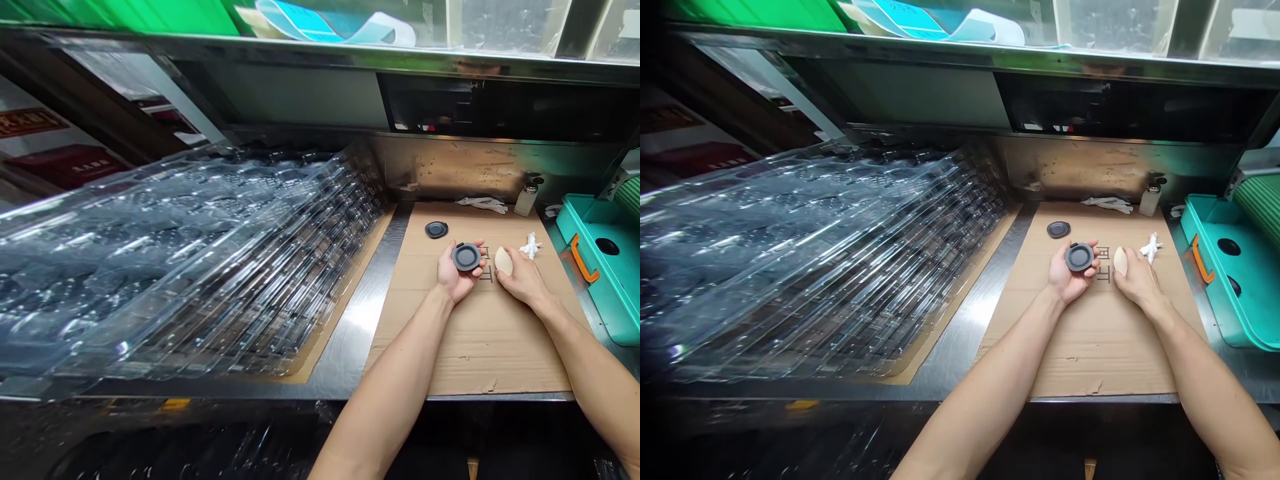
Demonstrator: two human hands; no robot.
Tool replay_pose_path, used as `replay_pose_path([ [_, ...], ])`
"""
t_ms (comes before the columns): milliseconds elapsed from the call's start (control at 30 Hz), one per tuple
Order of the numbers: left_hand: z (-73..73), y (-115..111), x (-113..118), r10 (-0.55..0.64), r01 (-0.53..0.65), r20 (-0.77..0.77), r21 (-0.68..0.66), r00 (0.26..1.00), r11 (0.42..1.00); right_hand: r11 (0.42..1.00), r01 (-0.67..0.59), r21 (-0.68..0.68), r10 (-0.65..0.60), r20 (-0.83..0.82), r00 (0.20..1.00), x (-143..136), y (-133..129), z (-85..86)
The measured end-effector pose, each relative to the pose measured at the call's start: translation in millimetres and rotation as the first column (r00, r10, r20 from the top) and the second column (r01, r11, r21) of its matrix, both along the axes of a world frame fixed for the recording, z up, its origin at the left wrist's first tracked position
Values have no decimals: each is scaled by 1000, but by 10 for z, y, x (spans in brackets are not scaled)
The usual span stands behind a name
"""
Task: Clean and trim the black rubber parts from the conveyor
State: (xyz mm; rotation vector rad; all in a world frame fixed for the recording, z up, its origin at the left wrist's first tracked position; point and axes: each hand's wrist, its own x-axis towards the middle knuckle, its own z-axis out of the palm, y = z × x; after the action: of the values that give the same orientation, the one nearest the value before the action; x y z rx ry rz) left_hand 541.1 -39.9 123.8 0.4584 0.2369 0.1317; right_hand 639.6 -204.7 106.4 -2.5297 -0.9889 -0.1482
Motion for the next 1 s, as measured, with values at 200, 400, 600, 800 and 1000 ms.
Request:
replay_pose_path([
  [200,-33,-92,28,393,-396,90,378,915,837,1000,1,-12,-2,-39,999,-3,5,24],
  [400,-40,-152,-84,465,-564,353,681,812,467,1000,8,-20,-9,-48,999,-14,7,44],
  [600,-138,-123,-36,318,-541,571,821,757,-184,999,-5,-36,3,-58,998,-16,-1,72],
  [800,-136,-128,-61,313,-522,566,825,763,-218,1000,-18,-19,18,-32,999,11,-10,33],
  [1000,-72,-209,-71,363,-541,461,826,810,157,1000,-28,-2,28,-19,999,27,-9,11],
])
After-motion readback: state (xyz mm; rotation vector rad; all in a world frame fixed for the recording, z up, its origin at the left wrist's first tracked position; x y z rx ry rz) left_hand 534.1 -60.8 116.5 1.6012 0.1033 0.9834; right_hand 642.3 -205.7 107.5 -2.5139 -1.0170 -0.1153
